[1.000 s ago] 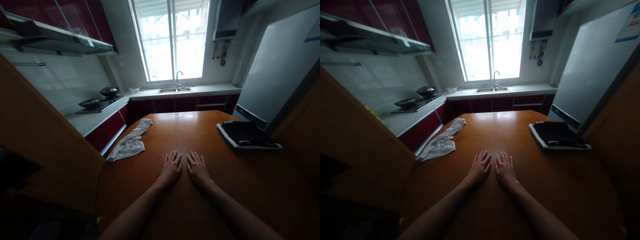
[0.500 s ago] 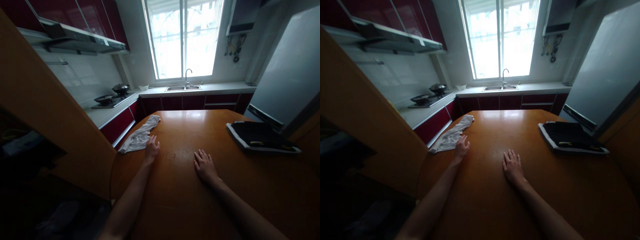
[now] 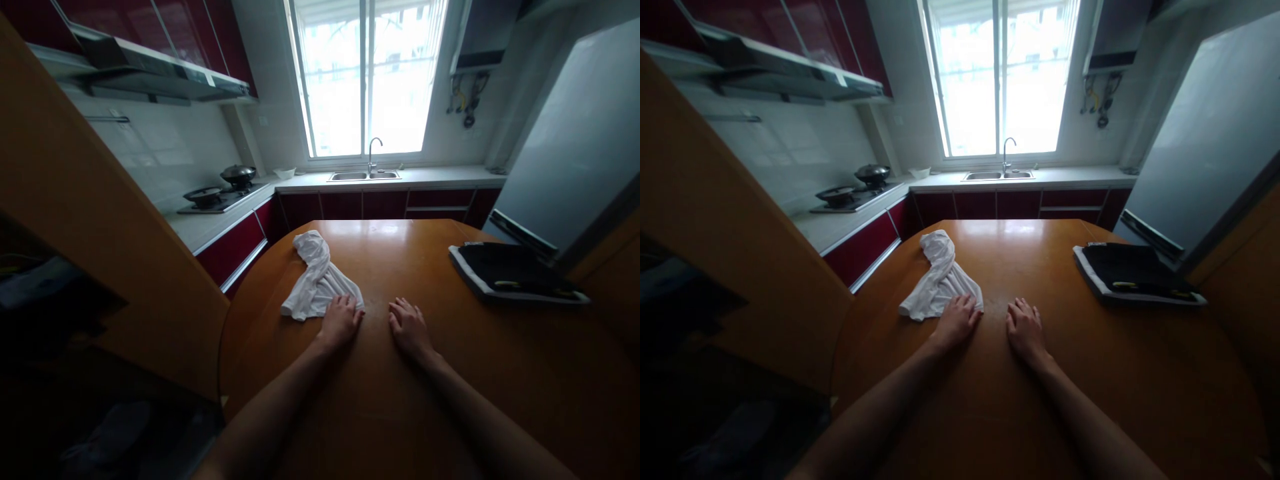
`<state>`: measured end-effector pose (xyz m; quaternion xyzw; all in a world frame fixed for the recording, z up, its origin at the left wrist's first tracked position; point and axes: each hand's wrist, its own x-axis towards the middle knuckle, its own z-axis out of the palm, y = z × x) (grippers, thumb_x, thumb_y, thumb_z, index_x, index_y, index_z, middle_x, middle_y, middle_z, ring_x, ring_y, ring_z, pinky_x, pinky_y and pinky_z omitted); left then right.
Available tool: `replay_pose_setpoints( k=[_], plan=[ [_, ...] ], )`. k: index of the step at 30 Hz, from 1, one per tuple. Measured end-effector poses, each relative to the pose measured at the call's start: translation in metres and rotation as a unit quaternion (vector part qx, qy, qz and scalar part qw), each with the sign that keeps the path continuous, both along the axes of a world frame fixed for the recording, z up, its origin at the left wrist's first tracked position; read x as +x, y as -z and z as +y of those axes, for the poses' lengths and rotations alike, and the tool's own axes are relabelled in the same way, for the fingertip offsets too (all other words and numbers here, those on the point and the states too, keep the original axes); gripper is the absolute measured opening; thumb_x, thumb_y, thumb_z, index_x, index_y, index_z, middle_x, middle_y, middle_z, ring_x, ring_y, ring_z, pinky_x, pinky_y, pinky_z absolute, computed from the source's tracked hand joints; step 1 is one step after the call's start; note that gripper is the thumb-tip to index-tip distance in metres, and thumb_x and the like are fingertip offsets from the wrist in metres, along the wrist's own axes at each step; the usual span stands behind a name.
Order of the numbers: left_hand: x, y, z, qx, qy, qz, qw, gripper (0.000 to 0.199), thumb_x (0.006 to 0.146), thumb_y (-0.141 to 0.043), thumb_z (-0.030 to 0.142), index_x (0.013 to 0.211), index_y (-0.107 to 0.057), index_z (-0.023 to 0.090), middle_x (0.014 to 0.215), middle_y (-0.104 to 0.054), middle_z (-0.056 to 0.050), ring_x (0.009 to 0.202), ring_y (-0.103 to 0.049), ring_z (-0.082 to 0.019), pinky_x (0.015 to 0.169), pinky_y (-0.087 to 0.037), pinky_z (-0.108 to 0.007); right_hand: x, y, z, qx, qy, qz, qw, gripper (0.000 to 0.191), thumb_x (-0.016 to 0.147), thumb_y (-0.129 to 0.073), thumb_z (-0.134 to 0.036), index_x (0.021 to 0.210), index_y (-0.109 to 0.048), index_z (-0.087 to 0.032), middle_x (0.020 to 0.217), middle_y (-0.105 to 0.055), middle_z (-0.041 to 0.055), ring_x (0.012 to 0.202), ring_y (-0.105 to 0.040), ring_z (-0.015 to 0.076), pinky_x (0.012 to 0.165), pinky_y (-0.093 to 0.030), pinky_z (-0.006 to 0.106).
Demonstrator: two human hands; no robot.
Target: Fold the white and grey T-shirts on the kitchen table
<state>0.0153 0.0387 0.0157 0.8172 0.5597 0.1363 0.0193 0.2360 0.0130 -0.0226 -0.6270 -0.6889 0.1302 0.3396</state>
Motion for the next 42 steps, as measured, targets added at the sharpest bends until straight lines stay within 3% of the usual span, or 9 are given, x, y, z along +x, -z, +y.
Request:
replay_pose_setpoints(
  k=[4, 8, 13, 16, 26, 32, 37, 40, 42],
  plan=[
    [0.031, -0.014, -0.037, 0.004, 0.140, 0.000, 0.990, 0.027, 0.098, -0.053, 0.038, 0.110, -0.070, 0.021, 0.119, -0.068, -0.010, 0.108, -0.058, -0.028, 0.094, -0.047, -0.039, 0.013, -0.001, 0.006, 0.068, 0.060, 0.179, 0.980, 0.038, 0.088, -0.044, -0.027, 0.113, -0.069, -0.013, 0.115, -0.070, 0.0159, 0.105, -0.066, 0.0266, 0.097, -0.049, 0.043],
    [0.035, -0.025, -0.047, -0.032, 0.216, -0.080, 0.973, 0.025, 0.099, -0.052, 0.031, 0.113, -0.071, 0.024, 0.101, -0.073, -0.005, 0.090, -0.065, -0.021, 0.081, -0.051, -0.030, 0.014, -0.006, 0.004, 0.103, 0.027, 0.211, 0.972, 0.031, 0.085, -0.047, -0.024, 0.103, -0.070, -0.015, 0.107, -0.071, 0.0130, 0.100, -0.065, 0.0255, 0.091, -0.052, 0.040],
    [0.011, -0.018, -0.014, 0.062, 0.058, -0.136, 0.987, 0.025, 0.093, -0.063, 0.027, 0.116, -0.071, 0.021, 0.119, -0.068, -0.009, 0.112, -0.060, -0.026, 0.099, -0.047, -0.036, -0.002, -0.013, -0.006, 0.085, -0.141, 0.112, 0.980, 0.028, 0.084, -0.050, -0.017, 0.095, -0.074, -0.021, 0.111, -0.071, 0.0099, 0.110, -0.062, 0.0233, 0.099, -0.048, 0.038],
    [-0.010, -0.008, 0.011, 0.018, 0.024, -0.142, 0.989, 0.026, 0.090, -0.067, 0.028, 0.113, -0.073, 0.020, 0.113, -0.069, -0.010, 0.104, -0.064, -0.025, 0.093, -0.050, -0.034, -0.009, -0.015, -0.011, 0.048, -0.207, 0.019, 0.977, 0.031, 0.083, -0.054, -0.017, 0.106, -0.075, -0.023, 0.125, -0.068, 0.0077, 0.120, -0.057, 0.0239, 0.106, -0.043, 0.040],
    [-0.124, -0.030, 0.054, -0.020, -0.236, -0.187, 0.953, 0.028, 0.092, -0.048, 0.015, 0.110, -0.069, 0.011, 0.109, -0.073, -0.017, 0.098, -0.070, -0.024, 0.084, -0.051, -0.030, -0.003, -0.029, -0.023, 0.024, -0.207, -0.069, 0.976, 0.025, 0.092, -0.051, -0.015, 0.098, -0.074, -0.021, 0.113, -0.070, 0.0078, 0.109, -0.057, 0.0216, 0.099, -0.045, 0.033],
    [-0.169, -0.030, 0.032, -0.123, -0.239, -0.129, 0.954, 0.006, 0.076, -0.065, 0.016, 0.077, -0.071, 0.016, 0.079, -0.074, -0.009, 0.078, -0.070, -0.023, 0.068, -0.049, -0.025, 0.010, -0.044, -0.053, -0.044, -0.222, -0.054, 0.973, 0.022, 0.083, -0.054, -0.008, 0.082, -0.073, -0.019, 0.095, -0.068, 0.0066, 0.091, -0.061, 0.0189, 0.082, -0.047, 0.027],
    [-0.131, -0.043, 0.019, -0.110, -0.116, -0.108, 0.981, 0.024, 0.076, -0.072, 0.030, 0.097, -0.074, 0.017, 0.098, -0.074, -0.008, 0.093, -0.068, -0.025, 0.084, -0.052, -0.030, 0.013, -0.064, -0.065, -0.135, -0.299, 0.040, 0.944, 0.016, 0.083, -0.061, -0.020, 0.085, -0.077, -0.022, 0.075, -0.071, 0.0006, 0.066, -0.062, 0.0148, 0.063, -0.044, 0.023],
    [-0.067, -0.048, 0.023, 0.016, 0.023, -0.118, 0.993, 0.048, 0.086, -0.068, 0.038, 0.130, -0.063, 0.018, 0.129, -0.063, -0.013, 0.121, -0.057, -0.028, 0.106, -0.043, -0.037, 0.006, -0.067, -0.042, -0.105, -0.211, 0.086, 0.968, 0.018, 0.083, -0.059, -0.021, 0.085, -0.077, -0.019, 0.074, -0.073, 0.0031, 0.066, -0.064, 0.0166, 0.062, -0.044, 0.025],
    [-0.025, -0.047, 0.030, 0.019, 0.082, -0.122, 0.989, 0.065, 0.081, -0.075, 0.037, 0.140, -0.055, 0.020, 0.142, -0.054, -0.013, 0.131, -0.050, -0.030, 0.112, -0.039, -0.040, 0.000, -0.063, -0.022, -0.085, -0.131, 0.092, 0.984, 0.018, 0.082, -0.059, -0.019, 0.086, -0.078, -0.018, 0.079, -0.075, 0.0063, 0.071, -0.067, 0.0188, 0.066, -0.046, 0.026]
  ],
)
